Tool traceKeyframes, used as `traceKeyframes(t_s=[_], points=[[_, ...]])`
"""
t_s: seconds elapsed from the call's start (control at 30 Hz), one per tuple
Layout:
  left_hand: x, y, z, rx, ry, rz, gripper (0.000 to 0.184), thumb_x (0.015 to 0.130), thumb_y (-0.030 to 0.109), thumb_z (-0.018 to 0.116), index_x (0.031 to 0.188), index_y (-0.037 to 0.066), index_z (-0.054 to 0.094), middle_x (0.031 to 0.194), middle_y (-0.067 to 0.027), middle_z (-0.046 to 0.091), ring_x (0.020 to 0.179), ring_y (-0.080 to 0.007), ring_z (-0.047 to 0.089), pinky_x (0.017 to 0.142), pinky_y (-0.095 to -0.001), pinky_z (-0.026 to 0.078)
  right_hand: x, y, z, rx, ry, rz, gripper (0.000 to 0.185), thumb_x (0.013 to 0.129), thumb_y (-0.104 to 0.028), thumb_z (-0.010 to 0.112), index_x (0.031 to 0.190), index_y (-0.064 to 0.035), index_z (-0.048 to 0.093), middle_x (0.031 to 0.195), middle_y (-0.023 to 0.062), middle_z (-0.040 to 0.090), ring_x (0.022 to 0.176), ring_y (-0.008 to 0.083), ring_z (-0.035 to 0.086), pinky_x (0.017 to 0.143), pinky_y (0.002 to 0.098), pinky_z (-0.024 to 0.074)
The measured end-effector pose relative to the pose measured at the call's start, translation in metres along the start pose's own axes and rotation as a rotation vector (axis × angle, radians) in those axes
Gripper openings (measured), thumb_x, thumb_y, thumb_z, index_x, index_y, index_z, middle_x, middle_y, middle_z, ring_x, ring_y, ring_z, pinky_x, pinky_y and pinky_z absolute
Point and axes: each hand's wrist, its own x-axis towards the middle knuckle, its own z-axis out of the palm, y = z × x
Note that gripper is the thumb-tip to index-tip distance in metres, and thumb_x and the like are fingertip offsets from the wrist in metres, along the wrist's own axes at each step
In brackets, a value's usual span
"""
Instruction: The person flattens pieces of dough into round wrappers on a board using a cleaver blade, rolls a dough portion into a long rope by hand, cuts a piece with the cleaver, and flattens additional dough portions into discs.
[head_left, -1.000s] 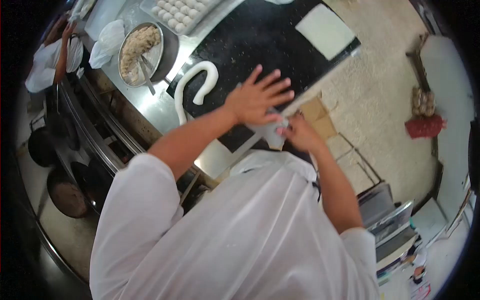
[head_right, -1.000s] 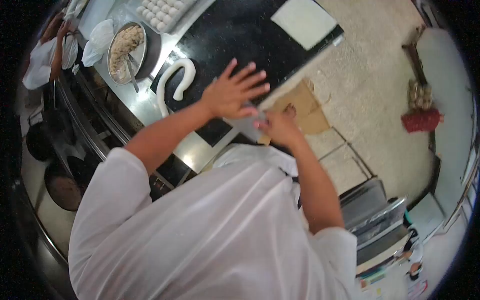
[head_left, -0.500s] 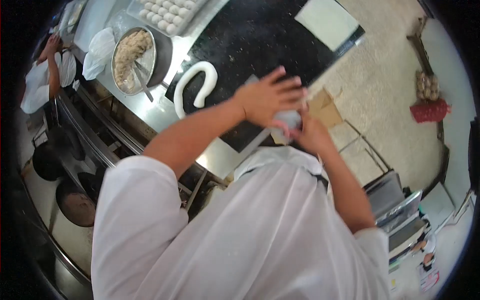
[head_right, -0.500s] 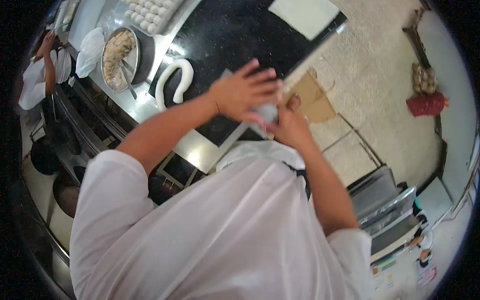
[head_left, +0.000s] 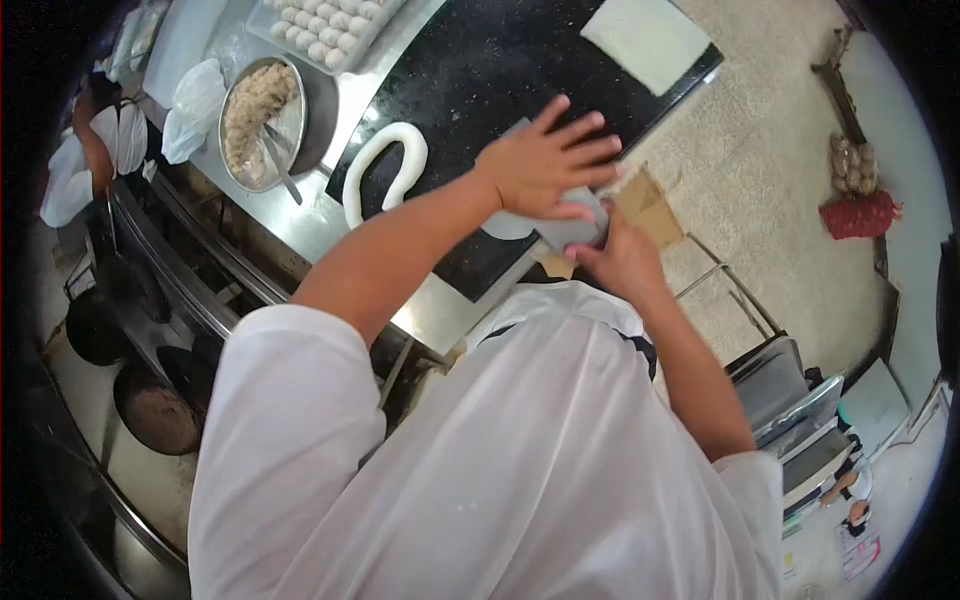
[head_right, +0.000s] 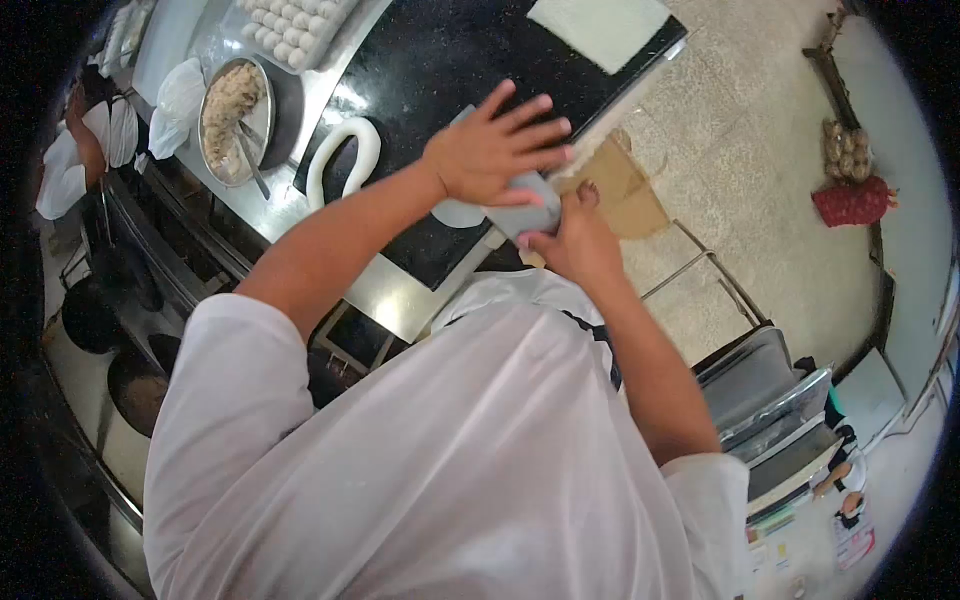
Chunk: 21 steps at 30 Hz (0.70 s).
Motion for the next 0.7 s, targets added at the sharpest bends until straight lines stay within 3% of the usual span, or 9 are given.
traceKeyframes(t_s=[0.1,0.13,0.23,0.27,0.37,0.4,0.47,0.57,0.7], points=[[0.02,-0.046,-0.012,0.1,0.123,-0.071,0.072,0.091,0.067,0.053,0.152,0.028,0.048,0.161,-0.0062,0.04,0.153,-0.0323,0.028,0.123,-0.0614,0.012,0.039,-0.028,-0.051,-0.045,-0.166,0.041,0.063,0.075,-0.04,0.086,0.113,0.0054,0.063,0.099,0.031,0.071,0.097,0.0462,0.07,0.085,0.0515,0.055],[0.019,-0.047,-0.009,0.093,0.158,-0.095,0.072,0.091,0.067,0.054,0.152,0.028,0.047,0.162,-0.0072,0.039,0.153,-0.0331,0.027,0.123,-0.0613,0.012,0.039,-0.039,-0.056,-0.035,-0.153,0.066,0.064,0.076,-0.042,0.085,0.114,0.0045,0.063,0.108,0.0331,0.068,0.102,0.047,0.068,0.089,0.0529,0.0532],[-0.002,-0.027,0.005,0.007,0.117,-0.087,0.073,0.091,0.066,0.055,0.153,0.029,0.047,0.163,-0.0088,0.036,0.154,-0.0343,0.026,0.124,-0.0614,0.01,0.017,-0.008,-0.011,0.085,-0.186,-0.039,0.069,0.076,-0.041,0.085,0.119,0.0076,0.061,0.115,0.0347,0.066,0.106,0.0471,0.067,0.092,0.0541,0.0516],[-0.017,0.001,0.004,-0.023,0.023,-0.121,0.073,0.09,0.067,0.056,0.153,0.031,0.047,0.164,-0.0096,0.035,0.154,-0.0334,0.025,0.124,-0.0606,0.01,-0.002,0.015,0.015,0.166,-0.039,-0.258,0.074,0.077,-0.03,0.086,0.132,0.0075,0.052,0.099,0.0283,0.071,0.097,0.0466,0.069,0.085,0.0503,0.0536],[-0.012,0.037,0.018,-0.129,-0.011,-0.047,0.073,0.088,0.07,0.056,0.15,0.032,0.05,0.162,-0.0057,0.039,0.154,-0.0318,0.026,0.124,-0.0621,0.01,-0.03,0.033,0.032,-0.082,0.216,-0.389,0.082,0.078,-0.025,0.086,0.139,0.0078,0.044,0.098,0.0274,0.071,0.096,0.046,0.069,0.084,0.0502,0.0538],[-0.002,0.032,0.016,-0.063,0.027,-0.006,0.072,0.089,0.07,0.056,0.149,0.031,0.051,0.16,-0.0045,0.042,0.154,-0.0315,0.026,0.123,-0.0626,0.011,-0.02,0.03,0.017,-0.085,0.207,-0.381,0.082,0.078,-0.025,0.086,0.139,0.0078,0.044,0.098,0.0274,0.071,0.096,0.046,0.069,0.084,0.0502,0.0538],[0.011,0.023,0.005,-0.052,0.018,-0.045,0.072,0.09,0.069,0.055,0.15,0.03,0.051,0.159,-0.0048,0.042,0.154,-0.0312,0.026,0.123,-0.0628,0.012,-0.01,0.004,-0.025,0.097,-0.23,0.126,0.077,0.077,-0.031,0.086,0.133,0.0079,0.05,0.099,0.0268,0.071,0.096,0.0451,0.069,0.084,0.0493,0.0539],[0.031,-0.013,-0.004,0.072,0.075,-0.139,0.072,0.092,0.069,0.052,0.152,0.029,0.048,0.161,-0.0059,0.039,0.154,-0.0322,0.024,0.123,-0.0625,0.013,0.034,0.006,-0.053,-0.059,-0.247,0.045,0.076,0.077,-0.043,0.085,0.126,0.0079,0.057,0.101,0.0284,0.071,0.1,0.043,0.07,0.085,0.0504,0.0547],[0.024,-0.033,-0.007,0.078,0.177,-0.202,0.073,0.093,0.068,0.051,0.155,0.03,0.043,0.165,-0.0082,0.033,0.155,-0.0351,0.022,0.124,-0.0612,0.013,0.033,-0.003,-0.04,-0.023,-0.118,-0.054,0.072,0.077,-0.043,0.084,0.124,0.0059,0.058,0.101,0.0291,0.071,0.1,0.0427,0.07,0.084,0.0493,0.0553]])
